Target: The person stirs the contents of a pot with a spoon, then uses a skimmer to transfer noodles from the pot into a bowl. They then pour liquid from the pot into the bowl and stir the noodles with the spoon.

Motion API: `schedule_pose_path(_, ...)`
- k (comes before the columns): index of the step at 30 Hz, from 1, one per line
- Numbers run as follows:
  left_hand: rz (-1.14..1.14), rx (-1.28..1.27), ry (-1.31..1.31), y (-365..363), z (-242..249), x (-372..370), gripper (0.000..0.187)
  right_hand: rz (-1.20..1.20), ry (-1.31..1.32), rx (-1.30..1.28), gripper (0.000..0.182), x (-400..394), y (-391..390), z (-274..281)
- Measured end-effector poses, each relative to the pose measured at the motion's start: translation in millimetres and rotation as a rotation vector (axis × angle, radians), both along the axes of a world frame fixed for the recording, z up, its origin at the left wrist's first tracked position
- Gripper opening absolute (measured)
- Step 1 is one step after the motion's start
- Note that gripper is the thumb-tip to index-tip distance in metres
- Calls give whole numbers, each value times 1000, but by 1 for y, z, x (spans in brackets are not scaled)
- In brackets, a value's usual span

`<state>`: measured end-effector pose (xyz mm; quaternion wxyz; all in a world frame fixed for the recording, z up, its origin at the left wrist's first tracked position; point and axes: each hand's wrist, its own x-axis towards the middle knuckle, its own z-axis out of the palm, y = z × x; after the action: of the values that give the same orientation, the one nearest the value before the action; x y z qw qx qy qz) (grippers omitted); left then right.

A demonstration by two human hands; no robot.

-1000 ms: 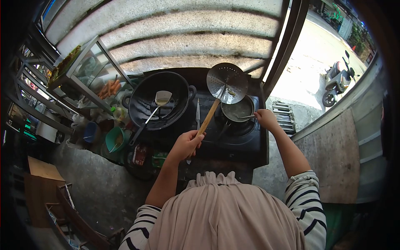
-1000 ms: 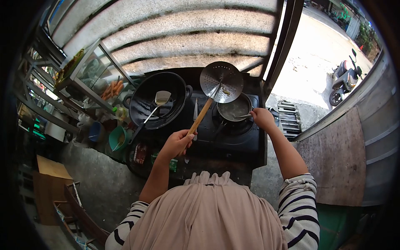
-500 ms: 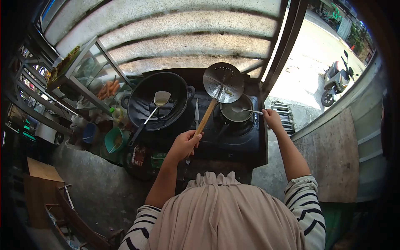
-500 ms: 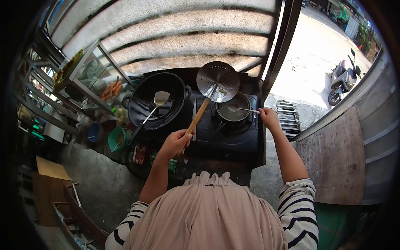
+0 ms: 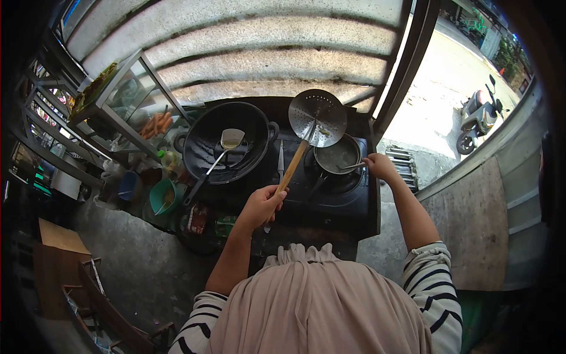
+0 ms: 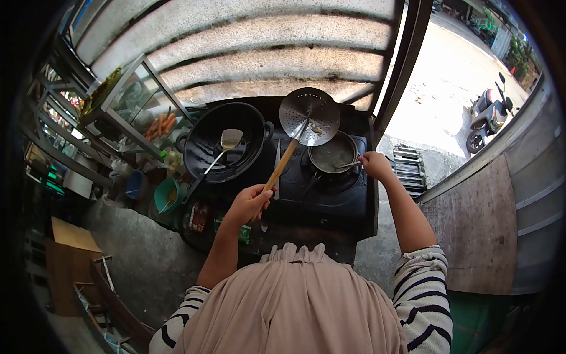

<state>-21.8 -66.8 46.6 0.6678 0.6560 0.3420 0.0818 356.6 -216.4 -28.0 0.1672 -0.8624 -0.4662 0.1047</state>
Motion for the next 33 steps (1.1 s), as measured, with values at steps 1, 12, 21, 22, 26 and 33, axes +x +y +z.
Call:
schedule_pose_path(1,3,-1,-1,0,0,-1,30,-36,102,-12,31,6,-3,-4)
schedule_pose_path(12,1,4,11,2,1,5,30,-318,694,86,34,5,-19,-7)
schedule_pose_path(21,42,56,30,7,-9,13,30,-250,593,155,40,44,-23,30)
schedule_pose_path(22,41,56,29,7,-11,13,30,-244,621,172,40,47,-22,37)
schedule_pose_path(26,30,47,84,7,-22,18,29,-219,618,239,41,43,-10,61)
schedule_pose_path(33,-48,-48,93,2,-18,23,32,-125,-89,482,35,-3,7,83)
